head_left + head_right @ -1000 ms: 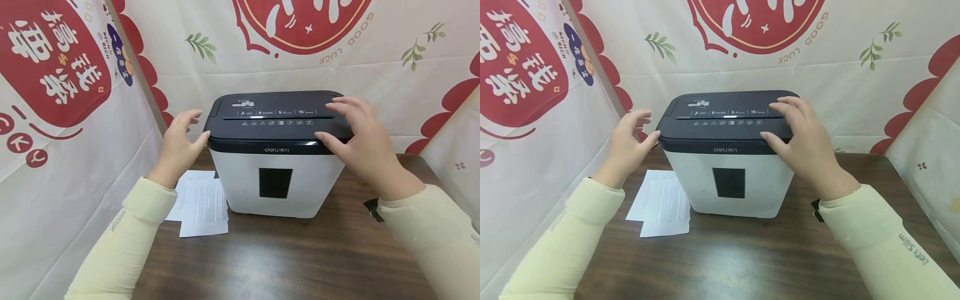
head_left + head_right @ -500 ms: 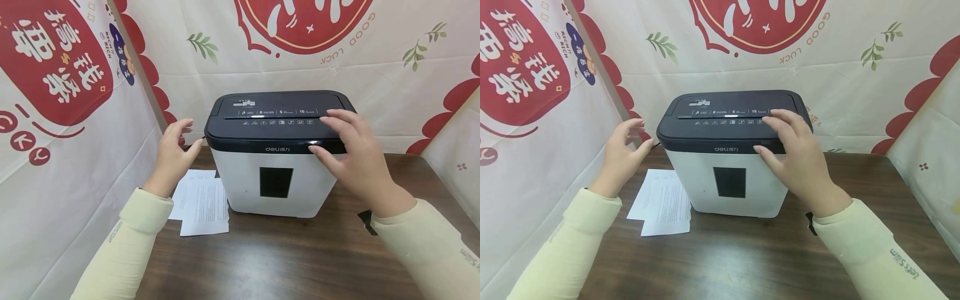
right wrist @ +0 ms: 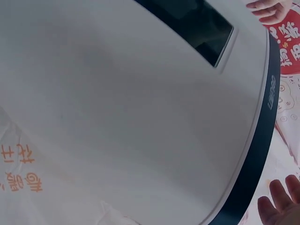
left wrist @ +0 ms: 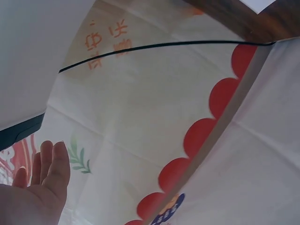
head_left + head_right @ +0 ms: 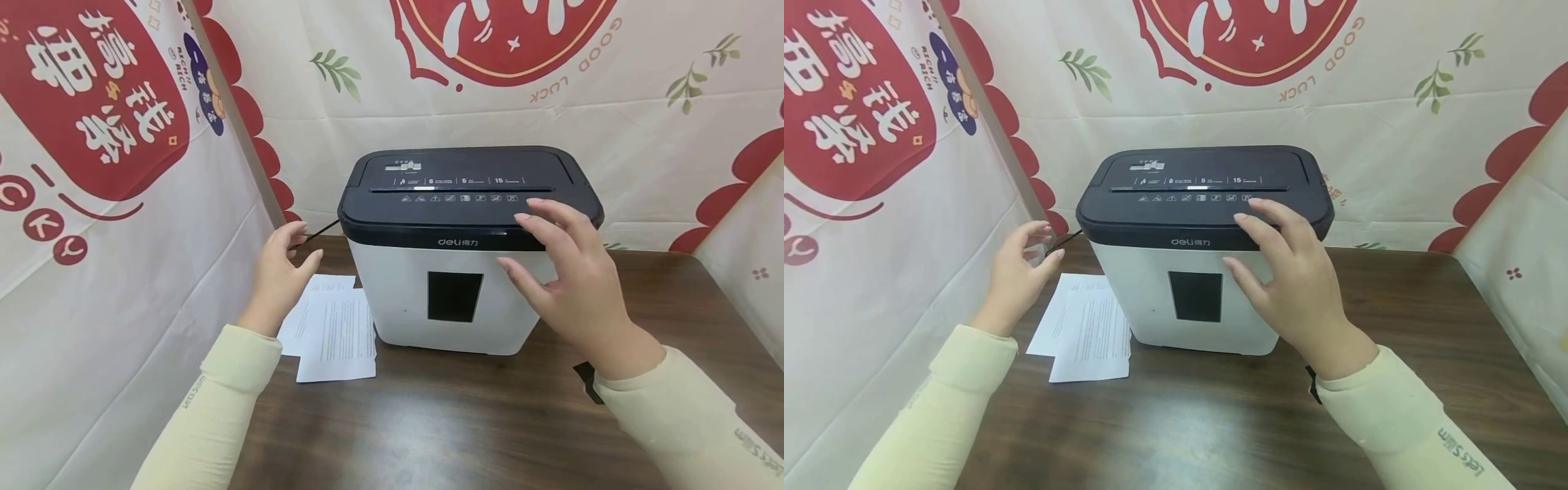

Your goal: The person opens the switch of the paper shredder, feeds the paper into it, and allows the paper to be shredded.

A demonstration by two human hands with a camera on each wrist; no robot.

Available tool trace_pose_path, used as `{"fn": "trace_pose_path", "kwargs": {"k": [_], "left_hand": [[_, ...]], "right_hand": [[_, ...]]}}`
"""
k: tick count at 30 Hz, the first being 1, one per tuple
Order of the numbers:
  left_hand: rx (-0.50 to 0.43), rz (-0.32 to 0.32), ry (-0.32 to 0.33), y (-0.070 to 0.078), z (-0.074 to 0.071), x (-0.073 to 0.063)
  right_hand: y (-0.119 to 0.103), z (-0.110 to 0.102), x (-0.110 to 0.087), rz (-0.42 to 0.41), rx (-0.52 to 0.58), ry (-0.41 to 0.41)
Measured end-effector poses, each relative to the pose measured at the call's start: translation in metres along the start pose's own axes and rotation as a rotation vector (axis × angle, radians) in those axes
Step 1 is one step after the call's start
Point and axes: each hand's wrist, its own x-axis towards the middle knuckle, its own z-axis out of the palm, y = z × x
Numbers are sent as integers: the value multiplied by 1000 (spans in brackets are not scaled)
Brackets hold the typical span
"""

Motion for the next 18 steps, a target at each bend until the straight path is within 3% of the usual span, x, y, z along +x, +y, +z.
{"fn": "trace_pose_path", "kwargs": {"k": [11,18], "left_hand": [[9,-193,-41,-35,9,-24],[39,-305,-71,-53,14,-34]], "right_hand": [[-10,11,-16,-61,45,40],[-13,21,-26,-69,54,9]]}}
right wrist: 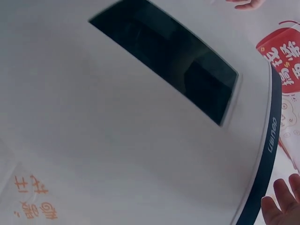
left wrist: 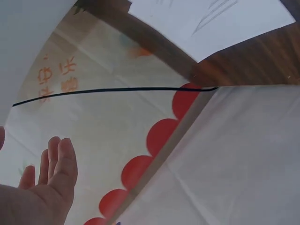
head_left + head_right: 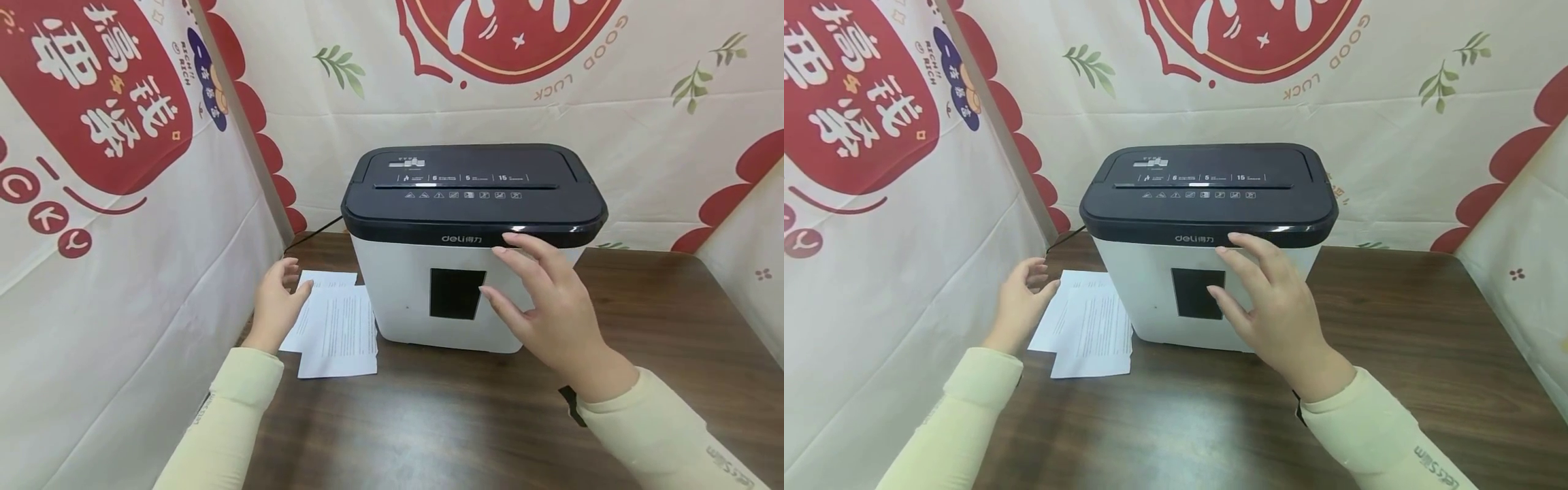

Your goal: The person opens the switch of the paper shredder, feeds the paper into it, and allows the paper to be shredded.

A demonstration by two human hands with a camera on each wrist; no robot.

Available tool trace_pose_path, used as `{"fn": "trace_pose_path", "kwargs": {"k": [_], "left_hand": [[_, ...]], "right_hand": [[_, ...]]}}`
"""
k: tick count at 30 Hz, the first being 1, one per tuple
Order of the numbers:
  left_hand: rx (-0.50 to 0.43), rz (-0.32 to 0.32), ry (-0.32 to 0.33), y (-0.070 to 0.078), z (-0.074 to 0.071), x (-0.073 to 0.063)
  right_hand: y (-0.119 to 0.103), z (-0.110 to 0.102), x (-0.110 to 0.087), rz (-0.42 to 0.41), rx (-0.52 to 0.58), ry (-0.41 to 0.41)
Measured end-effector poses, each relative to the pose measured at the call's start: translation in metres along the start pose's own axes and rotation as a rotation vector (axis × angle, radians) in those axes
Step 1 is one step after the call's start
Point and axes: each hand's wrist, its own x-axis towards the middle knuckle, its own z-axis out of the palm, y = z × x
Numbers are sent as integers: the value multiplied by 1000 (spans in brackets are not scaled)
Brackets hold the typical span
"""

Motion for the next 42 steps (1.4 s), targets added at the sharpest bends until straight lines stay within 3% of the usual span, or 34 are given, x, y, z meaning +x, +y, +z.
{"fn": "trace_pose_path", "kwargs": {"k": [15,21,27,35,42], "left_hand": [[75,-147,-68,-31,12,-7],[117,-180,-119,-42,16,-8],[153,-221,-151,-47,22,-9],[194,-319,-212,-55,36,-9],[253,-348,-249,-58,46,-5]], "right_hand": [[-6,19,-27,26,-27,-149],[-7,29,-35,37,-15,-133],[-8,38,-41,58,14,-142],[-7,46,-54,130,-18,-267],[-7,57,-61,154,-26,-278]]}}
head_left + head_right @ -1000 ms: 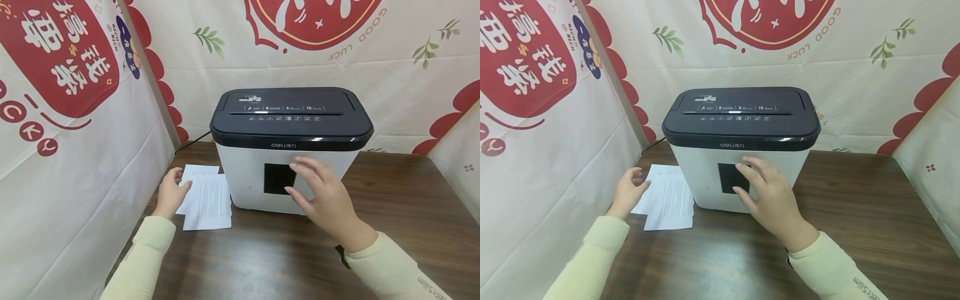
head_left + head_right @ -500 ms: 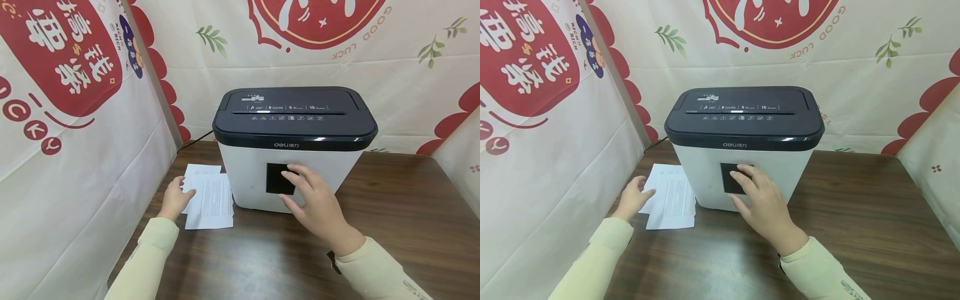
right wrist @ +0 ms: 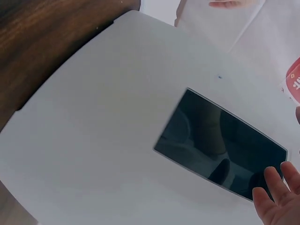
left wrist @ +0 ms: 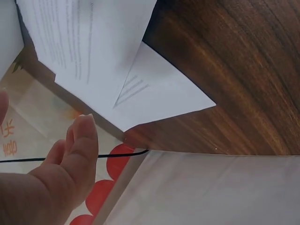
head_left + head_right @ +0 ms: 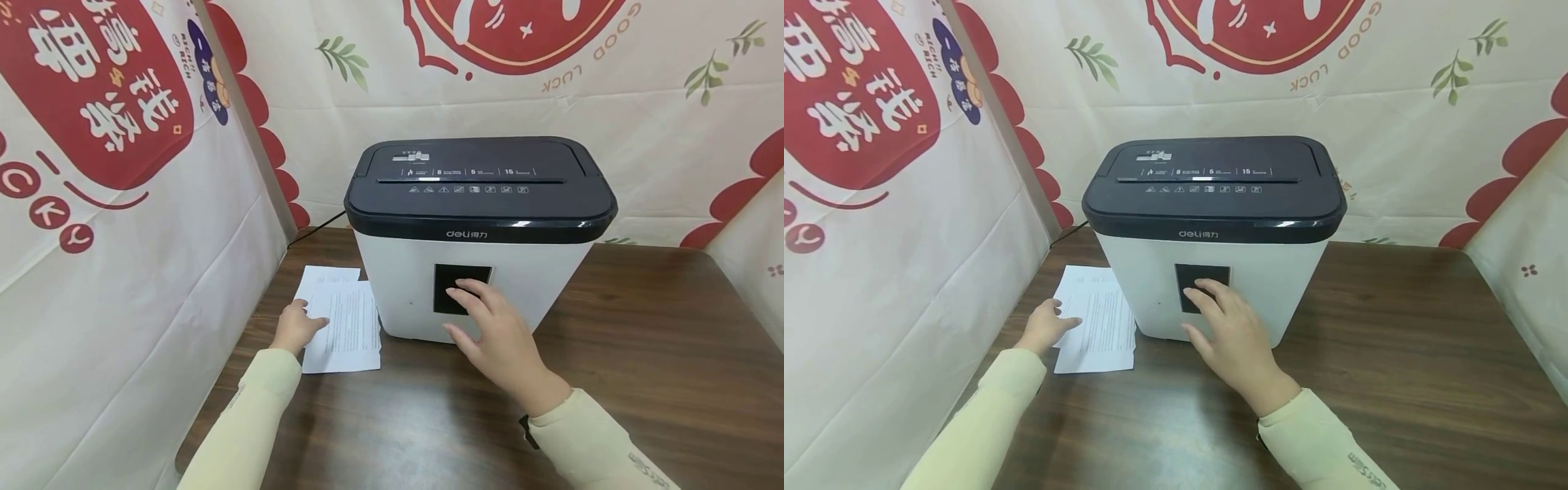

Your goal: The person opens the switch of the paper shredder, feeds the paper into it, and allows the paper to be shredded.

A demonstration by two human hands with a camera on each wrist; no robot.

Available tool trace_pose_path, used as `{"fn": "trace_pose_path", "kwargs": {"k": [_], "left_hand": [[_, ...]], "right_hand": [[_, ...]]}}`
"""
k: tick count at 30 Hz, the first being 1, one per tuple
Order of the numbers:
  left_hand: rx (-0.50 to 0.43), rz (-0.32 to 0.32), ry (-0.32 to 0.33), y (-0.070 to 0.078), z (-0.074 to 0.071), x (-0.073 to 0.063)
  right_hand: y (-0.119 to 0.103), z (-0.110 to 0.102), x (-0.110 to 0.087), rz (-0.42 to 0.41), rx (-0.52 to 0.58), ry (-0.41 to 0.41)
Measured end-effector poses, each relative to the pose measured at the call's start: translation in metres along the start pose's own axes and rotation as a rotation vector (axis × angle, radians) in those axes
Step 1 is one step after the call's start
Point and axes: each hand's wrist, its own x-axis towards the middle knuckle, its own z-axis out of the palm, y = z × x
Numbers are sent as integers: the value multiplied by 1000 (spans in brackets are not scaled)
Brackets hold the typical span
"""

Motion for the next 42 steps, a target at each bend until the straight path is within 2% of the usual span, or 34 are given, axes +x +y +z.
{"fn": "trace_pose_path", "kwargs": {"k": [6,12,25,30,35,42], "left_hand": [[11,-52,-18,1,5,6],[-20,-89,-23,0,10,12],[43,-88,-29,-13,22,30],[43,-111,-20,-16,26,37],[36,-108,-7,-19,28,42],[36,-155,-9,-21,30,48]], "right_hand": [[-1,10,-2,20,12,-12],[-3,18,-6,30,22,-40],[-7,30,-14,76,25,-98],[-8,33,-18,94,28,-112],[-7,39,-22,97,33,-123],[-5,47,-26,75,33,-134]]}}
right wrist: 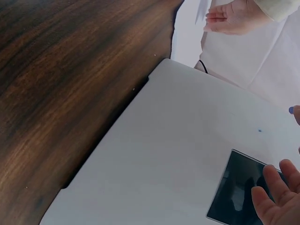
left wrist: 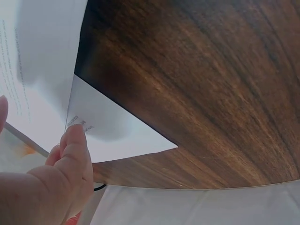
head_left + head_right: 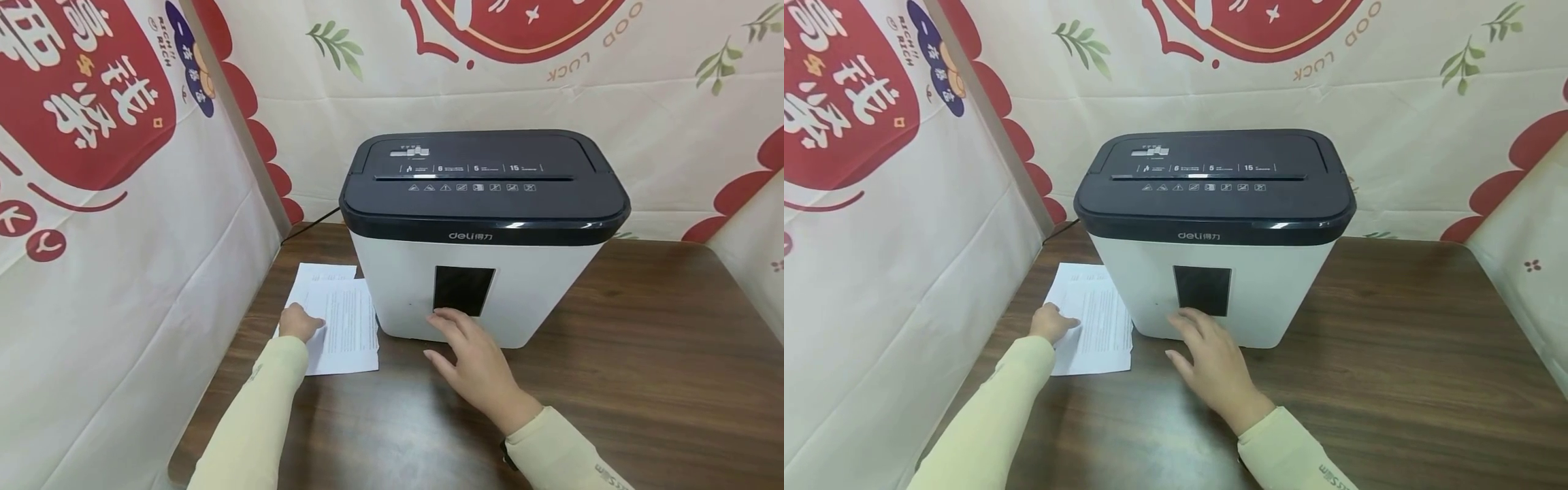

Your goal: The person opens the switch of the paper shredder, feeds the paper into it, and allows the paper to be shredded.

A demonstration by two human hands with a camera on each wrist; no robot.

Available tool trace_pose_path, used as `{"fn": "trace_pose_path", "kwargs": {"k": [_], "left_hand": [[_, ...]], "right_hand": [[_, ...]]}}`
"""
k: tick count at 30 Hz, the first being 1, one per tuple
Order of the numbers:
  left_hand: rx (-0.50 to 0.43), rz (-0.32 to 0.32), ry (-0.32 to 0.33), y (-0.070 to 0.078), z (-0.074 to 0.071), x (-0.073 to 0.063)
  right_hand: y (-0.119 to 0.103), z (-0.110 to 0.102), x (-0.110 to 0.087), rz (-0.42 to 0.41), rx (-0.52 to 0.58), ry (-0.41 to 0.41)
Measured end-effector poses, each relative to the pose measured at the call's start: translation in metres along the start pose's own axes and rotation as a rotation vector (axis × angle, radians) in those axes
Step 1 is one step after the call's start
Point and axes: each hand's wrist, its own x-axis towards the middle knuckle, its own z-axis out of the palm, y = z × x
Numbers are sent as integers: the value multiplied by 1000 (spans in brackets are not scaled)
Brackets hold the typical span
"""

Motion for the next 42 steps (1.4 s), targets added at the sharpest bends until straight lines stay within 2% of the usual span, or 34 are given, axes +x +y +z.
{"fn": "trace_pose_path", "kwargs": {"k": [15,29,36,42], "left_hand": [[-7,-44,18,8,2,8],[62,-87,-28,11,7,17],[132,-112,-32,14,12,22],[130,-141,-33,19,12,21]], "right_hand": [[1,10,-4,29,-4,-30],[-1,18,-8,63,24,-33],[-2,19,-11,76,32,-25],[-1,20,-13,82,37,-13]]}}
